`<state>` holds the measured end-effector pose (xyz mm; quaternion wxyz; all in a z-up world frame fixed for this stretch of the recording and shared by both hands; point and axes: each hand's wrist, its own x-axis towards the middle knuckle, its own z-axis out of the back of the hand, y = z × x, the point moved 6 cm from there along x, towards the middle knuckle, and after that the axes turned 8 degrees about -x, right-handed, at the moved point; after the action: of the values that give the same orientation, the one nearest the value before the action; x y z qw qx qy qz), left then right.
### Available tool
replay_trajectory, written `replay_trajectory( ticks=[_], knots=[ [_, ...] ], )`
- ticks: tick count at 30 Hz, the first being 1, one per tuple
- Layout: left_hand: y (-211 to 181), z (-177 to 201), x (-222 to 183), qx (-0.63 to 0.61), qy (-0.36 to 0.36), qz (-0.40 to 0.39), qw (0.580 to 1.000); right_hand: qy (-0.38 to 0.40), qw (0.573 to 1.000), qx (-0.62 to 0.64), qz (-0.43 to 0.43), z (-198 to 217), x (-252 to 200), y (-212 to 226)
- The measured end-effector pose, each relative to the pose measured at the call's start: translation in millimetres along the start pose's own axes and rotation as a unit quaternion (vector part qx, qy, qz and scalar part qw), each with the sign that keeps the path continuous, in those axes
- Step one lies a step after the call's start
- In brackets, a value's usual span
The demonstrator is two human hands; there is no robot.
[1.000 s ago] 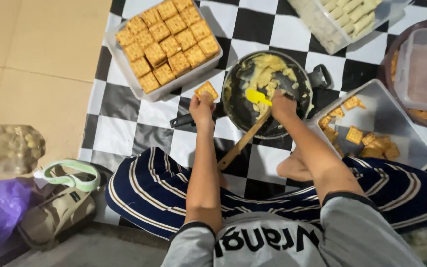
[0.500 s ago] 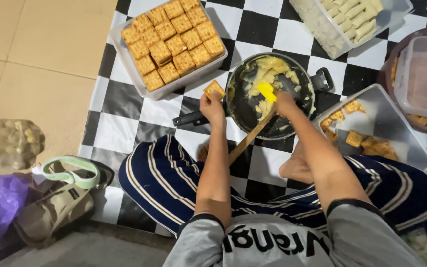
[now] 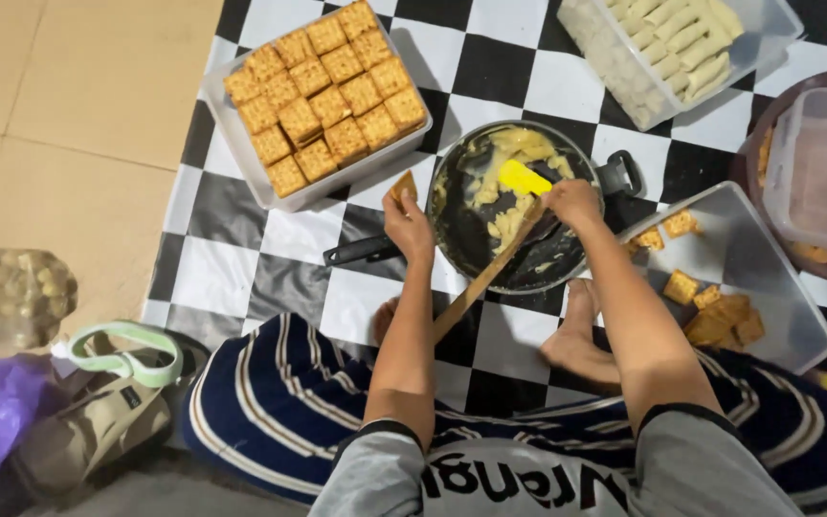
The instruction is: Preparing cracker sandwiches by spreading a yellow filling onto crackers using a spatula.
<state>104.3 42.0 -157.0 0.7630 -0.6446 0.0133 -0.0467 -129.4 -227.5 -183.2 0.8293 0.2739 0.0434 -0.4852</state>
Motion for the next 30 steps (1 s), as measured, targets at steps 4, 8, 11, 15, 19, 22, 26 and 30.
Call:
replay_trajectory(
  ticks=[4, 8, 11, 15, 19, 22, 26, 30],
  knots=[
    [17, -6, 3, 0.017, -0.012, -0.014, 1.000, 0.014, 0.999, -0.031, -0.008, 4, -5, 2],
    [9, -15, -4, -0.005, 0.002, -0.046, 0.999, -0.001, 0.988, -0.153, -0.028, 31, -8, 33],
    [8, -20, -7, 0.009, 0.007, -0.076, 0.997, -0.099, 0.956, -0.266, 0.079, 33, 3, 40],
    [13, -30, -4, 0.041, -0.001, -0.131, 0.991, -0.262, 0.852, -0.408, 0.195, 26, 28, 46],
    [13, -35, -5, 0.001, 0.023, -0.103, 0.994, -0.321, 0.791, -0.472, 0.221, 32, 39, 71],
    [32, -35, -6, 0.020, 0.011, -0.084, 0.996, -0.292, 0.823, -0.437, 0.214, 15, 60, 61],
    [35, -33, -4, 0.008, 0.004, -0.079, 0.997, -0.234, 0.857, -0.412, 0.204, 1, 80, 56],
    [33, -35, -1, -0.004, 0.026, -0.073, 0.997, -0.114, 0.919, -0.346, 0.154, -7, 100, 47]
  ],
)
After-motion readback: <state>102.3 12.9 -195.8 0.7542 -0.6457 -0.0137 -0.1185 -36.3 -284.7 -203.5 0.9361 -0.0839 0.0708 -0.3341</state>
